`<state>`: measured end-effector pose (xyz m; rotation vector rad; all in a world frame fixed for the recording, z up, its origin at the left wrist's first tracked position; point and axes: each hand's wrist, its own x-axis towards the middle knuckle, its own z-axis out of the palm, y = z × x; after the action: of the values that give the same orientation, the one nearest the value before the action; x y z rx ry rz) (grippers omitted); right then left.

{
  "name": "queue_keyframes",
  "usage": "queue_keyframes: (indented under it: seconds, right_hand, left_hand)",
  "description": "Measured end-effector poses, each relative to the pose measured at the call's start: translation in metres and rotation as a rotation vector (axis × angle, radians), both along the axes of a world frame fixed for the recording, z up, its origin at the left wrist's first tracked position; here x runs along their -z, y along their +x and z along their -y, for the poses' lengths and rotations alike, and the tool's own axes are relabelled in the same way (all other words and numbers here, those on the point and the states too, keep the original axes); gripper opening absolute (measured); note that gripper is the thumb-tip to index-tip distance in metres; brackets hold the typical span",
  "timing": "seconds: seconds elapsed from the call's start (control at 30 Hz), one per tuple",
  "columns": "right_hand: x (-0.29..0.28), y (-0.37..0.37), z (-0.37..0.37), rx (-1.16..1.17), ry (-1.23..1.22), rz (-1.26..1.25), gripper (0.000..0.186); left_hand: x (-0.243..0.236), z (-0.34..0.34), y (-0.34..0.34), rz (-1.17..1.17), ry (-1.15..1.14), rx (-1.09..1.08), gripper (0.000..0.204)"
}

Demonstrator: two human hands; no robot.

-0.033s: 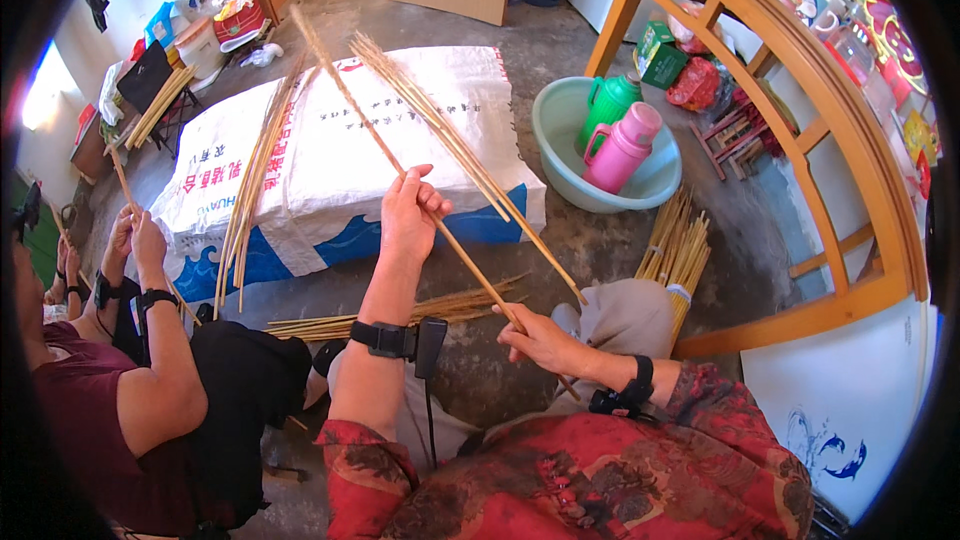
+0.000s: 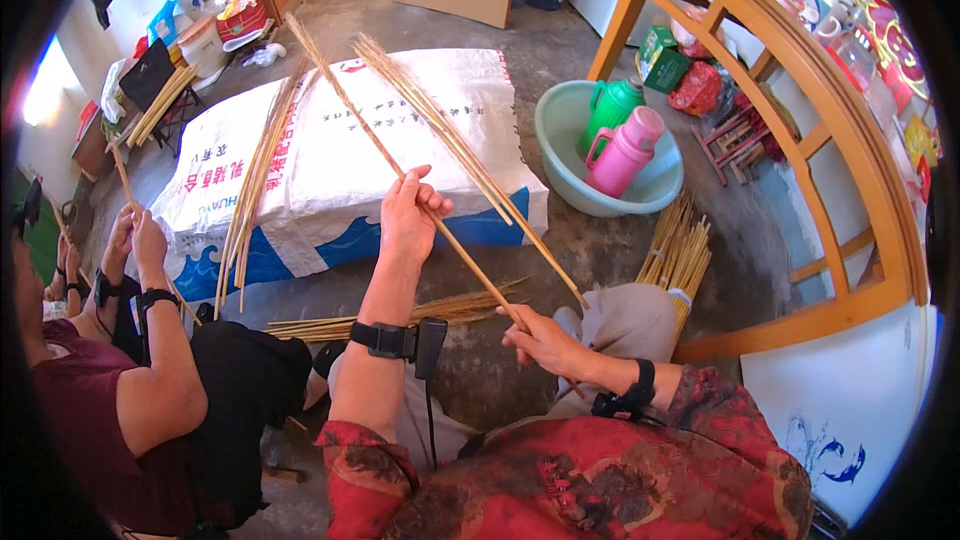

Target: The person weaves thin bamboo strips together by hand, interlacing several strips to build a structured frame.

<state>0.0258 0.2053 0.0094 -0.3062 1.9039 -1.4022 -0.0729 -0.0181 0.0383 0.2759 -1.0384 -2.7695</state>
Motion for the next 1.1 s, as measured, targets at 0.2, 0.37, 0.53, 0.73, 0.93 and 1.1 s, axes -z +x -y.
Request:
queue_keyframes:
  seconds: [0.2, 0.37, 0.53, 0.73, 0.93, 1.1]
  right_hand:
    - [-0.017, -0.048, 0.000, 0.137, 0.040, -0.514, 0.026]
    - [-0.009, -0.168, 0.015, 0.191, 0.145, -0.819, 0.024]
    - [0.036, -0.226, 0.027, 0.199, 0.292, -0.893, 0.023]
    - [0.063, -0.233, 0.048, 0.256, 0.401, -0.951, 0.022]
    - [0.080, -0.235, 0.063, 0.255, 0.403, -1.031, 0.022]
    - [0.087, -0.249, 0.068, 0.254, 0.420, -1.047, 0.022]
  left_hand:
    - [0.009, -0.001, 0.000, 0.175, -0.265, 0.077, 0.042]
    - [0.010, -0.021, 0.014, 0.144, -0.527, 0.274, 0.038]
    - [-0.003, -0.024, 0.023, 0.084, -0.762, 0.370, 0.029]
    - [-0.001, -0.019, 0.025, 0.106, -0.784, 0.431, 0.028]
    - [-0.001, -0.018, 0.029, 0.050, -0.868, 0.501, 0.027]
    - [-0.004, -0.017, 0.032, 0.026, -0.894, 0.558, 0.026]
